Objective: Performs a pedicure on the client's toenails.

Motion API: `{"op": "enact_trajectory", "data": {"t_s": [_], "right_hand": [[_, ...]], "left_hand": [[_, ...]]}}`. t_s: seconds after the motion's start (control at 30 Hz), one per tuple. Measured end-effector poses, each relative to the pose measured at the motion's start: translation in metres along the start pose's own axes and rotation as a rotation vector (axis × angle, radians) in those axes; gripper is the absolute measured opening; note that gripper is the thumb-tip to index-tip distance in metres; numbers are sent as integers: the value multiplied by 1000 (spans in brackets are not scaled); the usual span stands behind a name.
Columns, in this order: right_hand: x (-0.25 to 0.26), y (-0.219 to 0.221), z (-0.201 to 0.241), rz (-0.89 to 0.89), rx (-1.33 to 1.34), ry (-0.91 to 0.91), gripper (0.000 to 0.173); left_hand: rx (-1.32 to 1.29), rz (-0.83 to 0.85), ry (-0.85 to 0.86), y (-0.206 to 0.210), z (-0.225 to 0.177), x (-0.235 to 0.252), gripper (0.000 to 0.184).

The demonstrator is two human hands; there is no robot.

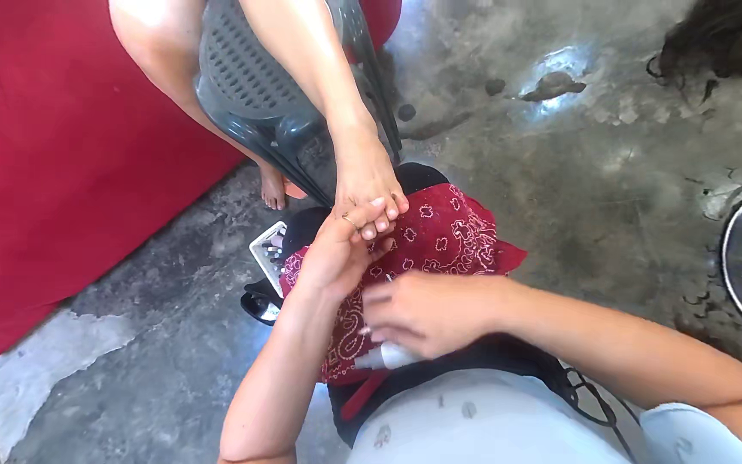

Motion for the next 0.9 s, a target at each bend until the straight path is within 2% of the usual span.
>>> {"op": "enact_trajectory", "data": {"t_s": [0.07,0.17,0.23,0.27,0.33,0.4,0.47,0.53,0.63,0.77,0.83,0.9], "right_hand": [[1,32,-2,231,-104,109,25],[1,61,-9,319,-147,196,45],[1,68,-10,307,-115,209,46],[0,66,-10,252,-65,199,42],[-10,53,-14,-12,127,112,37],[-24,34,-19,-315,517,18,34],[-38,18,-26,-468,997,15,36],[-48,8,-32,-576,1265,72,46],[-54,4,-37,-692,1313,148,46],[-53,-8,-27,-796,1011,243,38],[-50,-15,-23,-805,1036,141,43],[-44,-18,-23,-764,1184,-8,45]], "left_hand": [[18,-14,-4,-2,0,1,9],[-5,-14,21,-2,2,2,6],[-19,-26,26,-2,3,2,4],[-23,-35,30,-3,3,2,4],[-28,-33,34,-4,4,1,4],[-33,-28,41,-5,5,2,4],[-32,-5,55,-4,7,2,4],[-32,20,71,-3,7,4,6],[-36,-5,60,0,8,4,6],[-64,-41,52,0,9,3,5],[-63,-46,45,0,8,3,6],[-70,-37,44,-1,9,3,9]]}}
Point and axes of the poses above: each hand's wrist, its own x-axis towards the middle knuckle, its own y-axis out of the palm, z = x × y, the point moved 3 cm from there along x, towards the middle knuckle, and after that the axes turned 7 degrees about z, right-handed, at the moved point
